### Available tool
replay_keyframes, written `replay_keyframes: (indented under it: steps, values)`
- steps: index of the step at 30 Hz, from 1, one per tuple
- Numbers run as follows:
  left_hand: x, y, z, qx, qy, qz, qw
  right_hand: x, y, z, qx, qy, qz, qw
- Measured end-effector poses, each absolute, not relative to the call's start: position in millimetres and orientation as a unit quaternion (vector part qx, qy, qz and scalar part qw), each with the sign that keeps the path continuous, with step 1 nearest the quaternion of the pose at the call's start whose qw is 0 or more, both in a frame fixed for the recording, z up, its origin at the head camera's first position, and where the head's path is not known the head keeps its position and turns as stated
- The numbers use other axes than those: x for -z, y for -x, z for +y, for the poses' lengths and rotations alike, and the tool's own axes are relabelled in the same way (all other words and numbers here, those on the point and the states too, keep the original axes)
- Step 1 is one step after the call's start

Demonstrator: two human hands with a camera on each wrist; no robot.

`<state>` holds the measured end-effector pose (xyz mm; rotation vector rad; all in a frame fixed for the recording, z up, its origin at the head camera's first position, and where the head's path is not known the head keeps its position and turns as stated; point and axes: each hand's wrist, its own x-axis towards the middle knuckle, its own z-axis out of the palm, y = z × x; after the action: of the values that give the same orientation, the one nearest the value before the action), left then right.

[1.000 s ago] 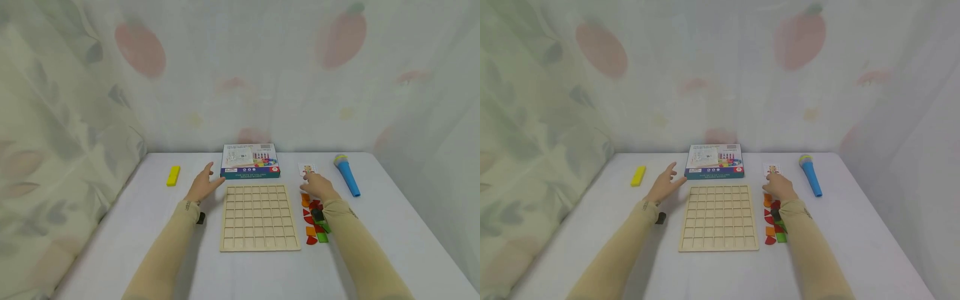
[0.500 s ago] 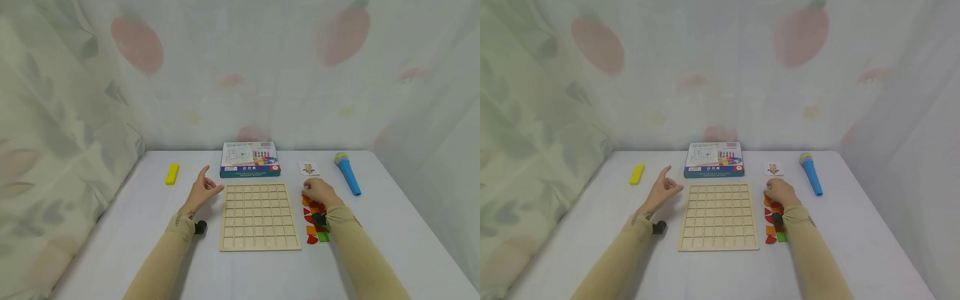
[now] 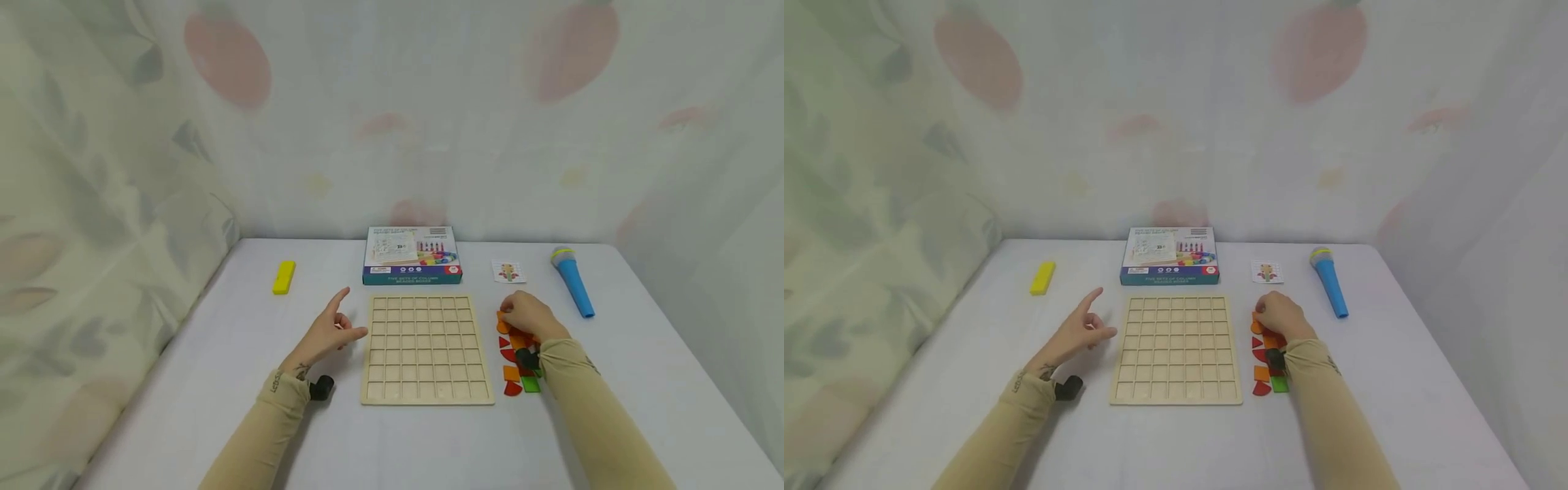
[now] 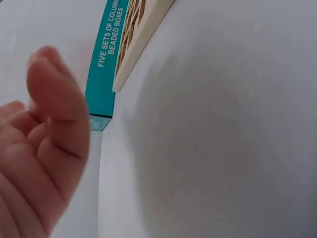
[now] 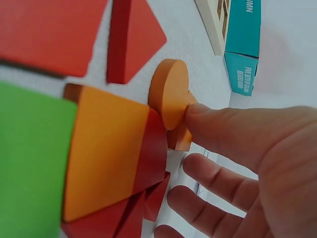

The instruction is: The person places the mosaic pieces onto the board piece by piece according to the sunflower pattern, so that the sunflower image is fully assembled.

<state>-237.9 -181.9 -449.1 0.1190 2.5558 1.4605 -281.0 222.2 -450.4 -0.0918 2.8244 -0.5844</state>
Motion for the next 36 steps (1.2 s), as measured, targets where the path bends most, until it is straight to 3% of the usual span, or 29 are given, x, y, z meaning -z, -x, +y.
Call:
replay_keyframes:
  steps: [6,13,20,28,36]
  values:
    - [458.3,235.3,-180.2,-0.449,-0.032,0.875,0.177,448.1,280.4,225.7,0.217,0.03,0.966,0.137]
    - [460.8,231.0,-177.4,-0.451,-0.038,0.864,0.221,443.0,282.1,222.7,0.294,0.033,0.946,0.129]
    - [458.6,227.0,-171.1,-0.469,-0.032,0.851,0.233,429.4,285.4,184.2,0.417,0.039,0.907,0.056]
    - [462.4,224.8,-165.1,-0.456,-0.036,0.855,0.243,439.4,288.1,119.7,0.554,-0.041,0.826,0.096]
    - [462.1,223.3,-164.3,-0.456,-0.045,0.851,0.257,452.1,287.3,85.3,0.528,-0.057,0.843,0.084]
